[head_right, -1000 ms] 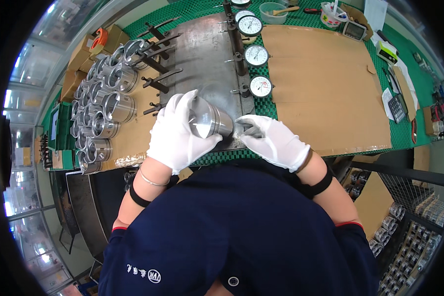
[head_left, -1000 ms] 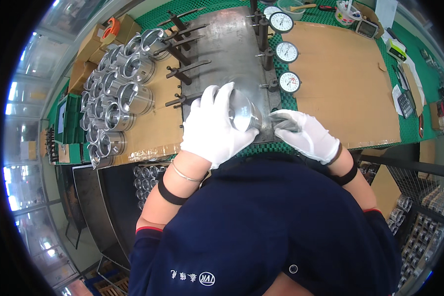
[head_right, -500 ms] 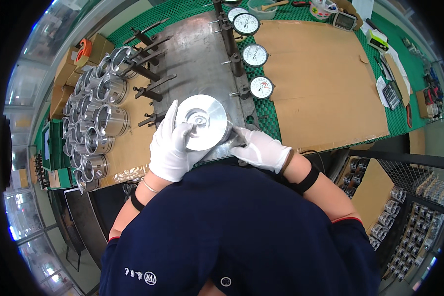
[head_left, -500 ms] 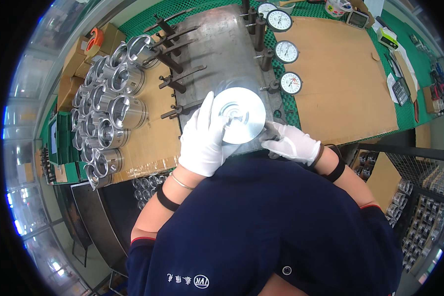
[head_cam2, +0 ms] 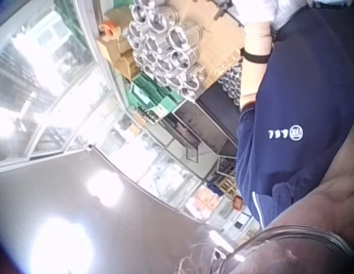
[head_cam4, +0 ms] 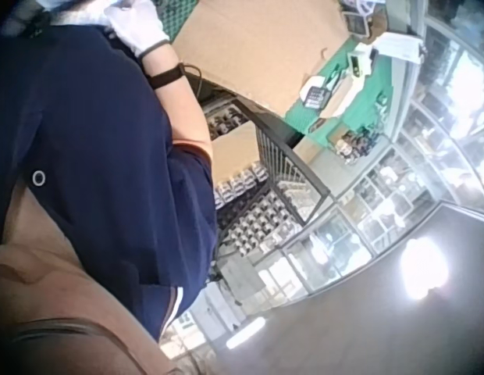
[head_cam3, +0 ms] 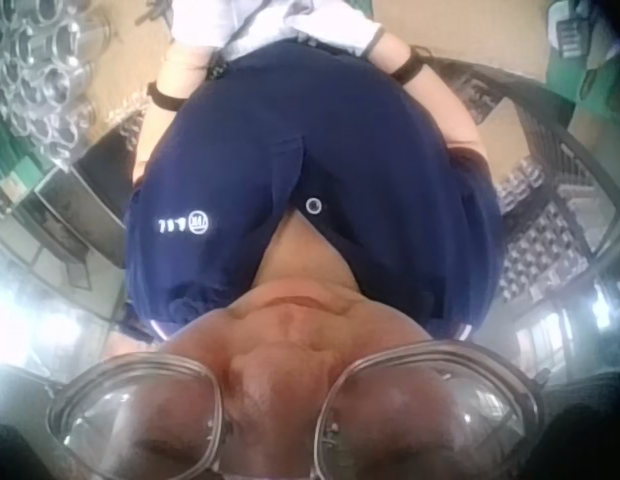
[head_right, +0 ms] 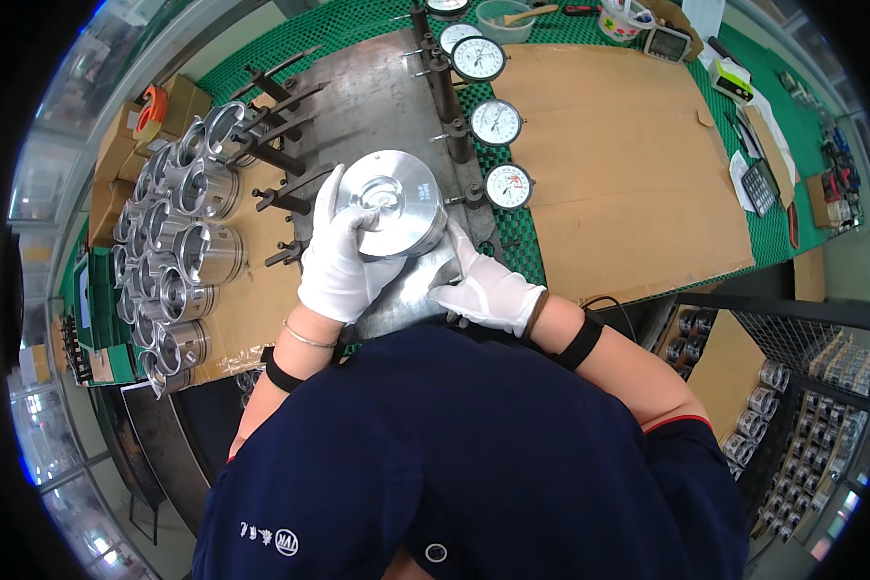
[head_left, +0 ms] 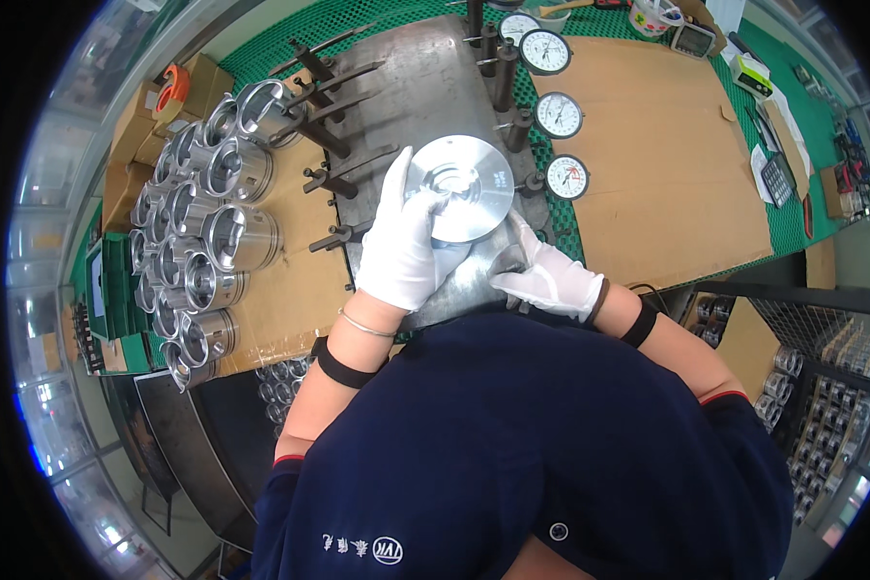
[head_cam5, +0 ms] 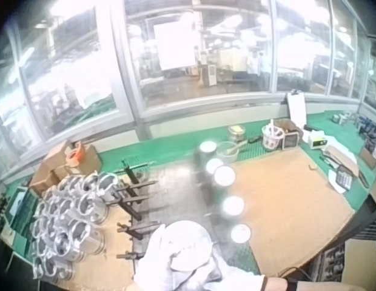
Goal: Inspecting metal pistons by placing them on measurement gauges and then organizing them for storage.
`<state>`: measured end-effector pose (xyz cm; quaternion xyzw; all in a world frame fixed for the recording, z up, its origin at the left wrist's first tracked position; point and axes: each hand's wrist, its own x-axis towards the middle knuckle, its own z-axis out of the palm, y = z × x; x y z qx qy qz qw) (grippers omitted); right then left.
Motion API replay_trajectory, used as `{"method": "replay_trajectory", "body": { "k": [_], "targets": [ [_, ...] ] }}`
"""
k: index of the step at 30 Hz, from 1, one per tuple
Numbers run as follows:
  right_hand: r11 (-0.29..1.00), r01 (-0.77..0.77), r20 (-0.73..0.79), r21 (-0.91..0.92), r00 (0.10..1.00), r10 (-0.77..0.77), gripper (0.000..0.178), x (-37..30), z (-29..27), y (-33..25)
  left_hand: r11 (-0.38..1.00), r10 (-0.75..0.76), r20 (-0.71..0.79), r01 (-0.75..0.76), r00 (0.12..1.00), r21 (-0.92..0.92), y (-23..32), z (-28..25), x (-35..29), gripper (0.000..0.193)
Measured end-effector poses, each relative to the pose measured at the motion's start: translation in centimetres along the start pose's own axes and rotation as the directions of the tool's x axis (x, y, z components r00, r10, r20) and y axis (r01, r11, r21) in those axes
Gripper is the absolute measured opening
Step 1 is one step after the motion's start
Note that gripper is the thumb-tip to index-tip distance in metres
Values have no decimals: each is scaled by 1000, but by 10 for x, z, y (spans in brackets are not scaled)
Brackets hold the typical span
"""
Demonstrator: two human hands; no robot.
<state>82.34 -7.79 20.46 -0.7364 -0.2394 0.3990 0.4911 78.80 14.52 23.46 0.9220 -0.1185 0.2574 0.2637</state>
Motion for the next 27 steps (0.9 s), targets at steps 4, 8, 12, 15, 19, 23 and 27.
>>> {"method": "replay_trajectory", "body": {
  "k": [4,8,12,15,19,23,27],
  "targets": [
    [1000,28,-9,8,1000,-28,102,2,-1,2,999,-10,7,10,1000,-37,-4,1,0,74],
    [999,-10,3,41,1000,10,102,1,-2,1,999,-8,17,9,1000,-33,-2,1,3,73],
    [1000,-17,-17,25,1000,18,104,1,-3,-1,999,-3,-3,3,1000,-40,-4,4,0,73],
    [999,51,-49,4,998,-50,103,1,-2,-1,999,8,-20,-9,1000,-32,-4,5,0,73],
    [996,72,-105,58,992,-66,92,-4,1,-3,999,24,-4,-25,1000,-45,0,3,5,73],
    [983,29,78,179,996,-44,94,4,-5,-9,975,-180,107,192,978,-110,21,-4,20,56],
    [982,35,-33,186,999,-29,99,8,7,-14,999,-14,-63,12,998,-38,1,-4,1,54]
  ]
}}
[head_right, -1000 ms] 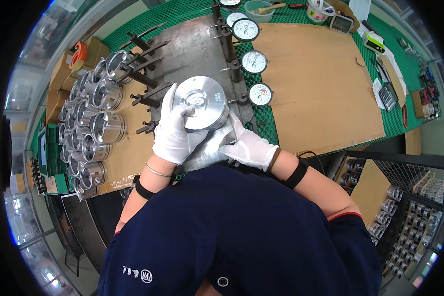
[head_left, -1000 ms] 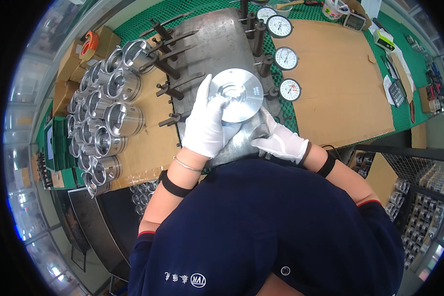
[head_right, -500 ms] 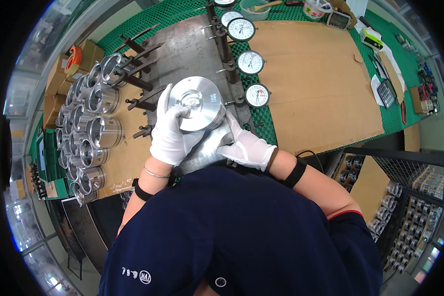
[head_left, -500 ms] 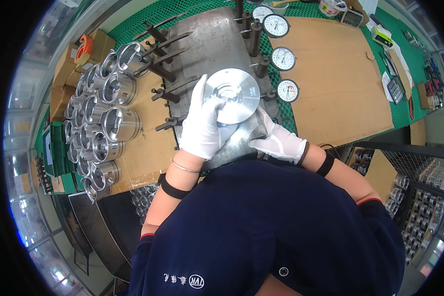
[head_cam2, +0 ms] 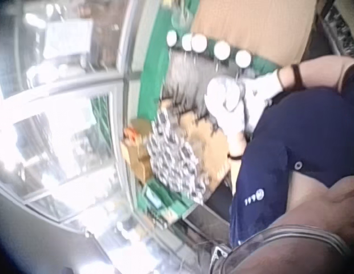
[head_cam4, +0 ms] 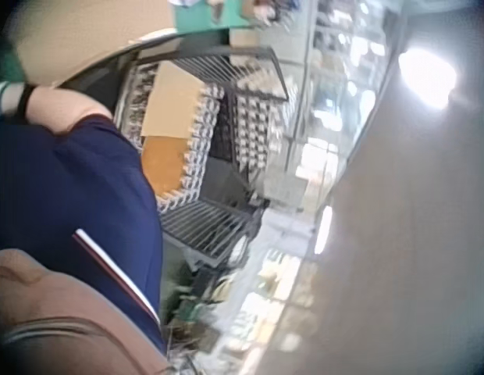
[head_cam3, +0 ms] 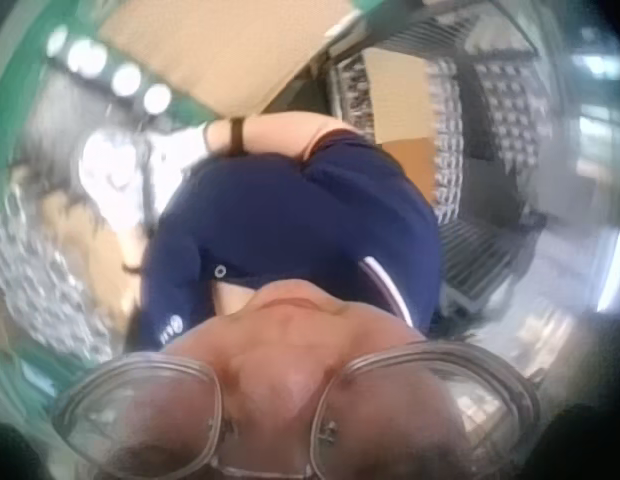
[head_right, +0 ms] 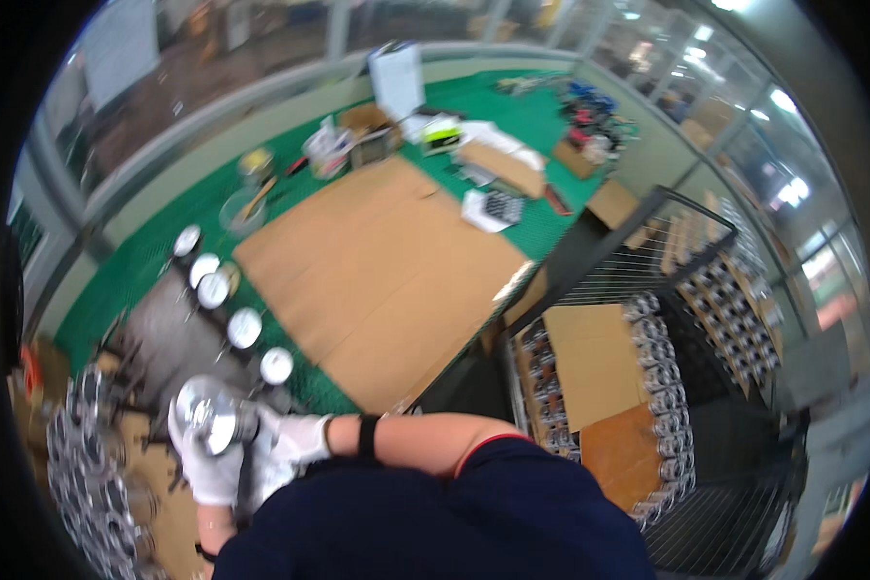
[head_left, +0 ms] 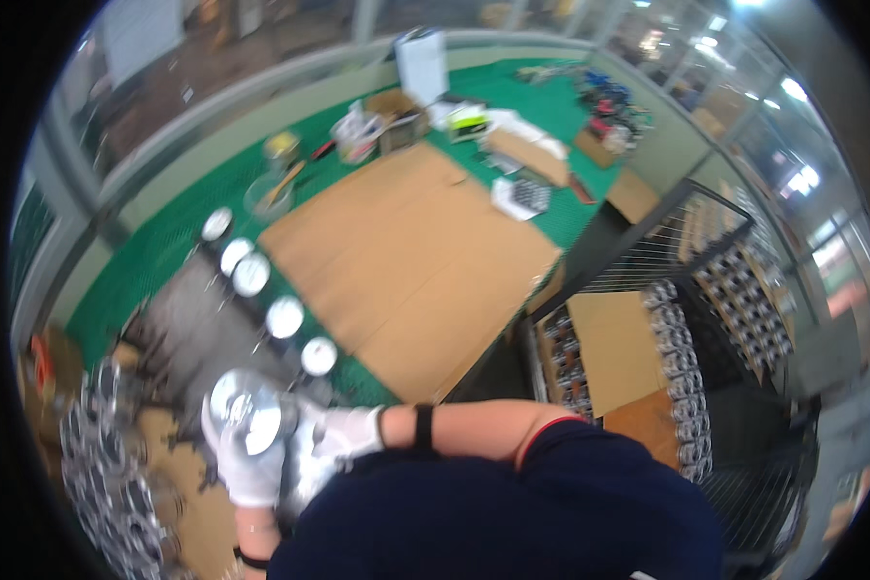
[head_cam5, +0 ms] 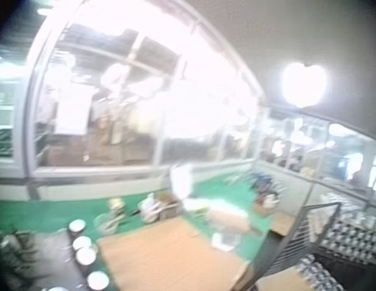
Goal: Inspecting metal pistons by placing them on measurement gauges and then organizing them for storage.
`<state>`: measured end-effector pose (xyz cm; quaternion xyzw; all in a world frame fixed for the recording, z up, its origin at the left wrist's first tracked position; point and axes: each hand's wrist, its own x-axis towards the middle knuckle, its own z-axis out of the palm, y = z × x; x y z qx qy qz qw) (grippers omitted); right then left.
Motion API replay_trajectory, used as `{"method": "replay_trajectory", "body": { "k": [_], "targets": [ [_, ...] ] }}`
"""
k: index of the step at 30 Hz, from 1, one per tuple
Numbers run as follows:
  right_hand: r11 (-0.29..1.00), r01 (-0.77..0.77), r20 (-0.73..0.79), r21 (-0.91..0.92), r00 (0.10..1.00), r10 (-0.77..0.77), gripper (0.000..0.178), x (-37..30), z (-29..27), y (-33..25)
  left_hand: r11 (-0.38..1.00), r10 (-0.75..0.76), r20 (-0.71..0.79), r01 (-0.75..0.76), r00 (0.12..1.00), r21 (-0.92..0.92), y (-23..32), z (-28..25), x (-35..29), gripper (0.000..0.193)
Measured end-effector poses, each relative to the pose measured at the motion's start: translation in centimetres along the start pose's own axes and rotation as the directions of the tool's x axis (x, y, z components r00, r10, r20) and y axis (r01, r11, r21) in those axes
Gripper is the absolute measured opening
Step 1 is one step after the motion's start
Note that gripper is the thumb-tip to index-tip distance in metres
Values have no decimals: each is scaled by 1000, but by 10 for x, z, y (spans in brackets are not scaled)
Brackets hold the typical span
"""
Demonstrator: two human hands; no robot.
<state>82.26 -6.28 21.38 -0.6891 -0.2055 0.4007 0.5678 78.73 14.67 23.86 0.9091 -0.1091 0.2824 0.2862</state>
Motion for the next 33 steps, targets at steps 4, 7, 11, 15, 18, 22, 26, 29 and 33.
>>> {"method": "replay_trajectory", "body": {
  "k": [4,7,11,15,18,22,26,29,33],
  "targets": [
    [965,117,-180,-235,970,-162,79,24,6,40,999,51,-28,-51,998,21,-8,15,-4,49],
    [946,-66,-235,-317,972,-10,72,-8,8,20,988,138,37,-135,990,-73,-6,5,2,50],
    [937,3,-253,-349,962,-97,95,-69,15,-14,426,-419,567,705,709,-567,8,-33,0,44],
    [706,572,-326,-417,631,-704,76,-76,28,-2,578,-199,749,693,632,-431,81,-58,36,37],
    [920,310,-614,-241,685,-392,45,-122,17,-31,389,-44,752,704,658,-594,89,-37,30,38],
    [935,275,-692,223,720,-47,40,-137,-17,-10,720,42,582,379,812,-581,91,-12,42,56],
    [938,234,-807,255,586,73,28,-135,-95,24,736,-190,630,534,753,-417,88,-16,46,48],
    [948,22,-762,316,602,240,30,-104,-160,26,809,-234,601,496,765,-317,70,-25,34,36],
    [945,-115,-683,305,665,302,33,-25,-251,54,773,-498,430,610,753,-173,60,-29,-14,31]
  ]
}}
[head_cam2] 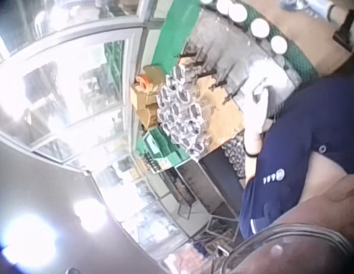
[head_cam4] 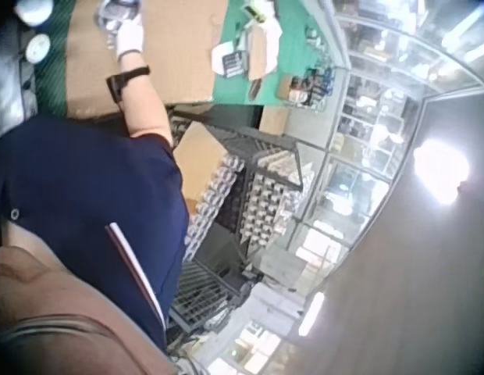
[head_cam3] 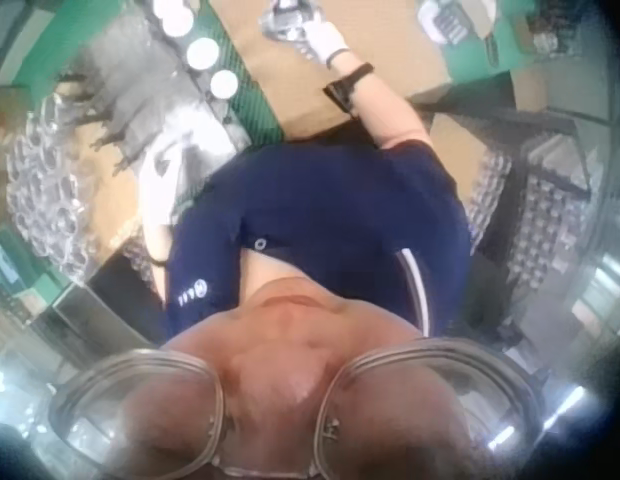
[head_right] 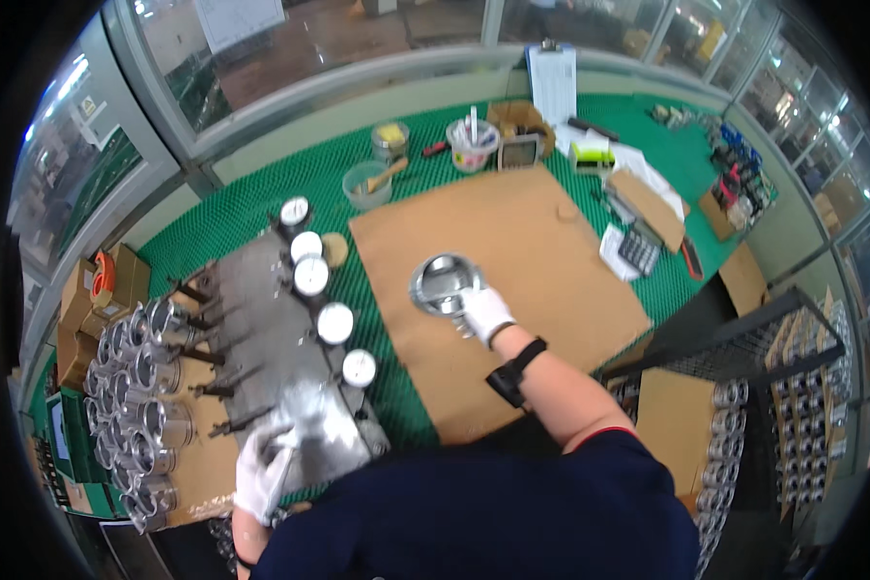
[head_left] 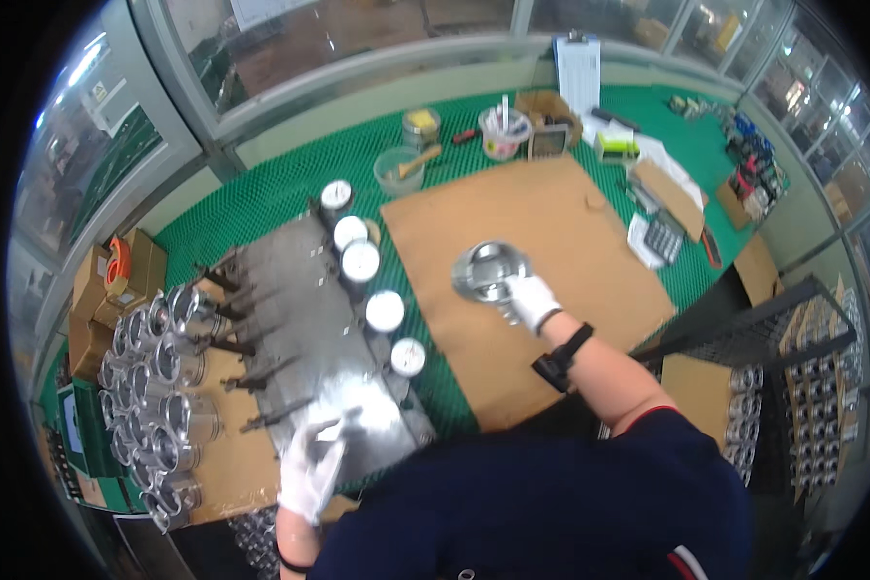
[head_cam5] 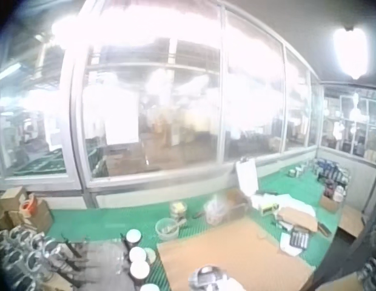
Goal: Inspecting metal pistons by placing them on measurement gauges and then organizing them for storage.
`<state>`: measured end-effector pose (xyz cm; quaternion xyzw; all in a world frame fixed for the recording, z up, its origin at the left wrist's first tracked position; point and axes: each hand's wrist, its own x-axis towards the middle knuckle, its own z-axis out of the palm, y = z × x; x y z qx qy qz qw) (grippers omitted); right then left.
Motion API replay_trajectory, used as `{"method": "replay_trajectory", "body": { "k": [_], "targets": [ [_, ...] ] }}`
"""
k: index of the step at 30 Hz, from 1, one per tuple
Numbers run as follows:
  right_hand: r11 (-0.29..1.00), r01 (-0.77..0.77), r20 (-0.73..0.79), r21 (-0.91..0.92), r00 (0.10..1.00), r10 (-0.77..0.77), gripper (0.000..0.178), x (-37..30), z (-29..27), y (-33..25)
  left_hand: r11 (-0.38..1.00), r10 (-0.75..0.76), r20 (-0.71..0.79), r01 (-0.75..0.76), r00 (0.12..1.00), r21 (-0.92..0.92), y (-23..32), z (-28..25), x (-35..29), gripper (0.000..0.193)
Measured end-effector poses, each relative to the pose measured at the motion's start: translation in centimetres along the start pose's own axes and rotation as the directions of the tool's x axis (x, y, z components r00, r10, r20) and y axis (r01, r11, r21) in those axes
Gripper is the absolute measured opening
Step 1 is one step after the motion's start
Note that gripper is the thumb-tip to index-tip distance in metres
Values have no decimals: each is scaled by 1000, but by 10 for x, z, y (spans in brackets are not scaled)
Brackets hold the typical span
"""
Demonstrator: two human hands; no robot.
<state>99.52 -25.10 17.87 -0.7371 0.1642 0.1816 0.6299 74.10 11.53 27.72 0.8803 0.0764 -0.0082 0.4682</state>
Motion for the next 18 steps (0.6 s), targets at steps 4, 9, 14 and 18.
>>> {"method": "replay_trajectory", "body": {
  "k": [4,9,14,18],
  "targets": [
    [995,60,86,-81,995,-53,27,68,58,-35,916,-396,-190,375,898,-139,-54,10,-46,41],
    [997,-19,147,-75,989,30,38,141,100,-28,886,-442,-331,463,833,-18,-13,1,-69,33],
    [991,-75,79,111,995,66,37,164,110,-29,815,-492,-453,577,743,61,-34,-17,-70,37],
    [959,-8,210,283,976,-54,49,130,96,-21,923,-157,-585,328,795,199,-95,-46,-62,30]
  ]
}}
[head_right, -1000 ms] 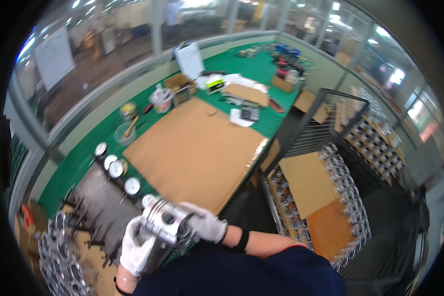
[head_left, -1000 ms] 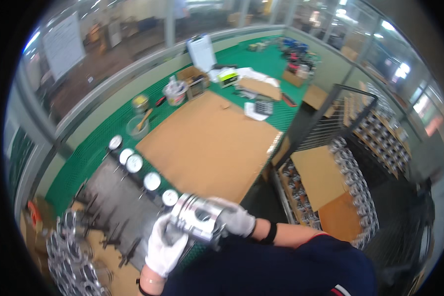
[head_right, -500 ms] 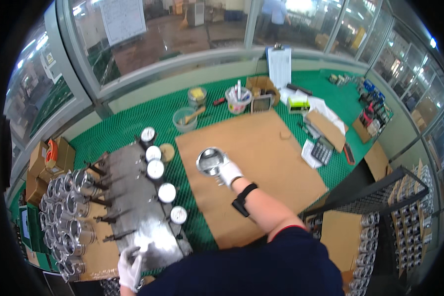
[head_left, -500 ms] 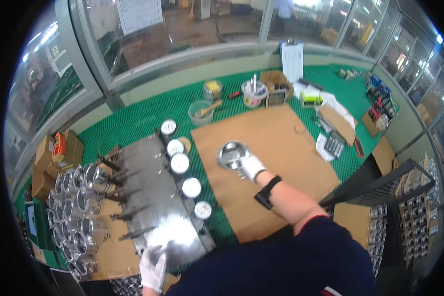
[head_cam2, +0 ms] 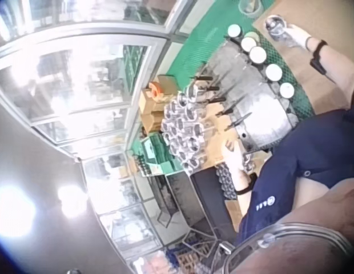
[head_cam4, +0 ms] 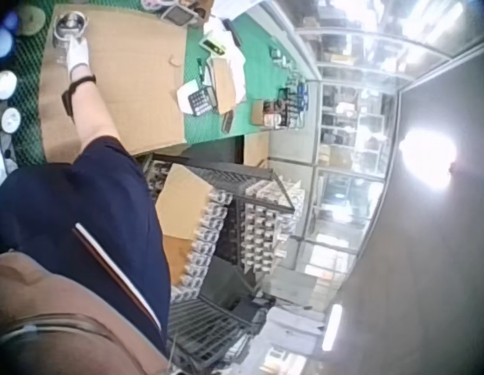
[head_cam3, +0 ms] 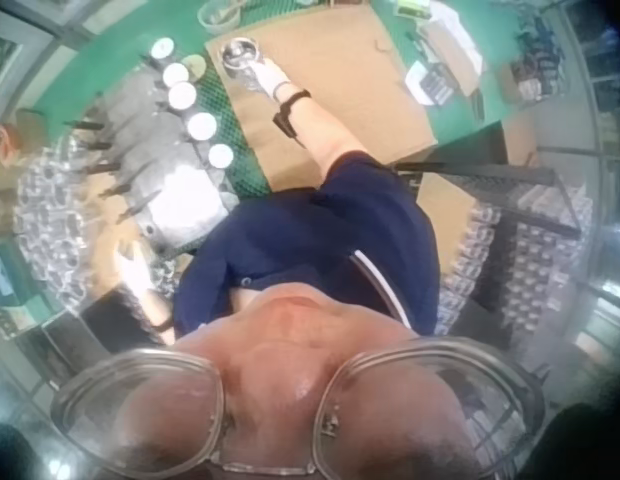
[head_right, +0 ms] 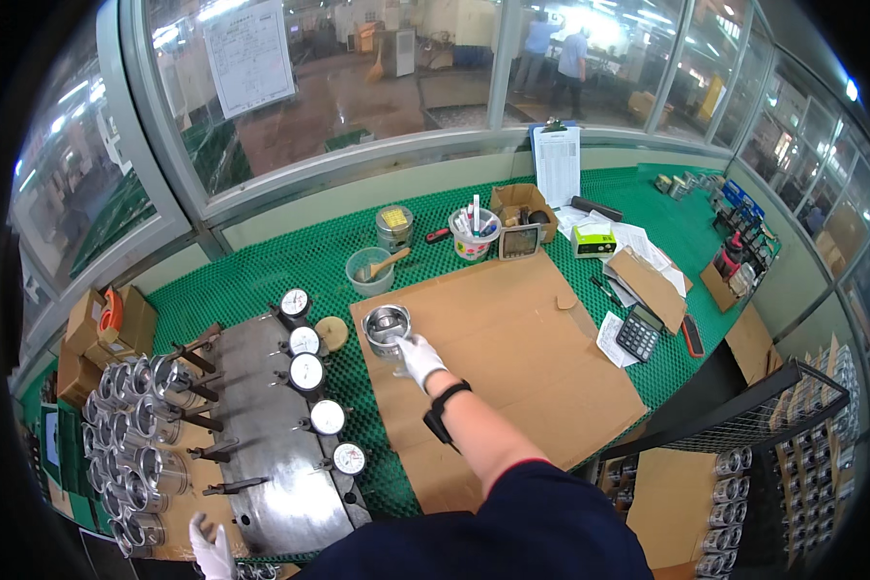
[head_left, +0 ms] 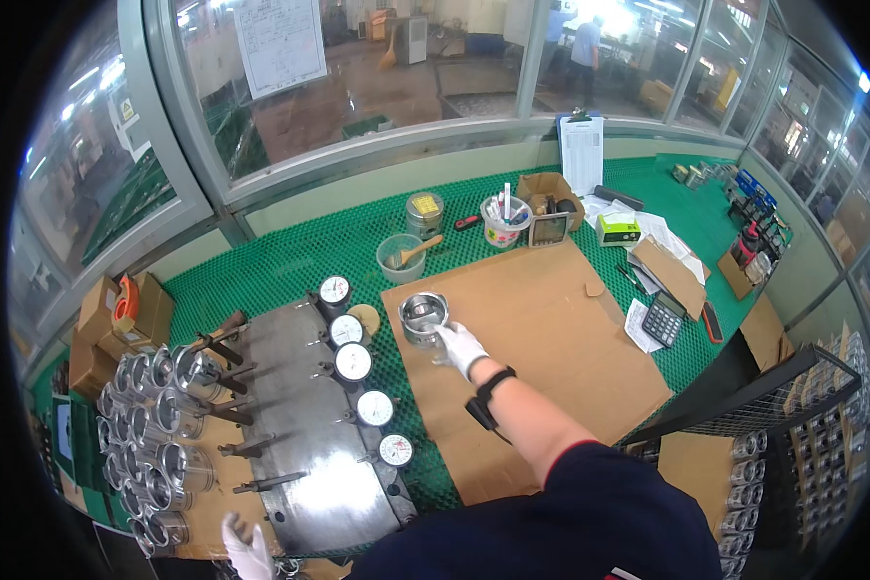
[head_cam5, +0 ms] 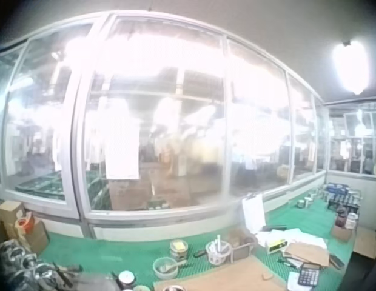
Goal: Inspecting metal pistons by placing them on measurement gauges and then organizing them for storage.
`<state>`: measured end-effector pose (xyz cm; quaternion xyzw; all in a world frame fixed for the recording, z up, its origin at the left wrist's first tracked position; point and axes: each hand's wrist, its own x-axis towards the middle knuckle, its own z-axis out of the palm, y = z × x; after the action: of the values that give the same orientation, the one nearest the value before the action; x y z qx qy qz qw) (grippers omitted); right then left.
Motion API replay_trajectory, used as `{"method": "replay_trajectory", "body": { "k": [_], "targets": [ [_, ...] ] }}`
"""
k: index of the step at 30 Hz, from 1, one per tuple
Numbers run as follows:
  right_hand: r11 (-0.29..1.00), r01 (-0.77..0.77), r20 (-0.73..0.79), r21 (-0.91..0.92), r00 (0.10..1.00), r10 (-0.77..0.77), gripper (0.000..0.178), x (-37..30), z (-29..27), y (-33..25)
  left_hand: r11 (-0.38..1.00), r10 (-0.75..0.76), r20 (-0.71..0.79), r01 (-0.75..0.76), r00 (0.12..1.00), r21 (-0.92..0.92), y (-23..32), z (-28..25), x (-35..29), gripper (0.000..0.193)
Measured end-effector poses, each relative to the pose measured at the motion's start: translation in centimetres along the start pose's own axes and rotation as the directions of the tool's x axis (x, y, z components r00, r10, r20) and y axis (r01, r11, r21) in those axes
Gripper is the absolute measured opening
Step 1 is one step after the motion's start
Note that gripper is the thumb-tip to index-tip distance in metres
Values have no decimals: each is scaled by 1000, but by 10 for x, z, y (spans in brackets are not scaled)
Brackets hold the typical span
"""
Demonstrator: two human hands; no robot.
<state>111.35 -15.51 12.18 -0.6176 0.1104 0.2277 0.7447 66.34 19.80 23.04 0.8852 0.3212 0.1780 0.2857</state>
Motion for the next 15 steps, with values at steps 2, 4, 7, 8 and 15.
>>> {"method": "replay_trajectory", "body": {
  "k": [2,4,7,8,15],
  "targets": [
    [996,-71,89,56,994,66,46,-36,-27,11,903,116,-138,-46,984,426,-17,-1,25,62],
    [984,-88,188,154,980,58,43,-63,-67,41,873,30,-173,58,984,484,-14,-10,48,70],
    [964,-86,-30,250,995,97,35,-118,-105,77,813,-23,-224,149,974,562,-35,-26,70,78],
    [944,-62,-103,326,990,100,31,-132,-118,89,801,18,-232,125,972,585,-42,-28,76,79],
    [950,4,-310,312,946,97,25,-206,-127,104,859,22,-206,87,978,505,-70,-26,104,67]
  ]
}}
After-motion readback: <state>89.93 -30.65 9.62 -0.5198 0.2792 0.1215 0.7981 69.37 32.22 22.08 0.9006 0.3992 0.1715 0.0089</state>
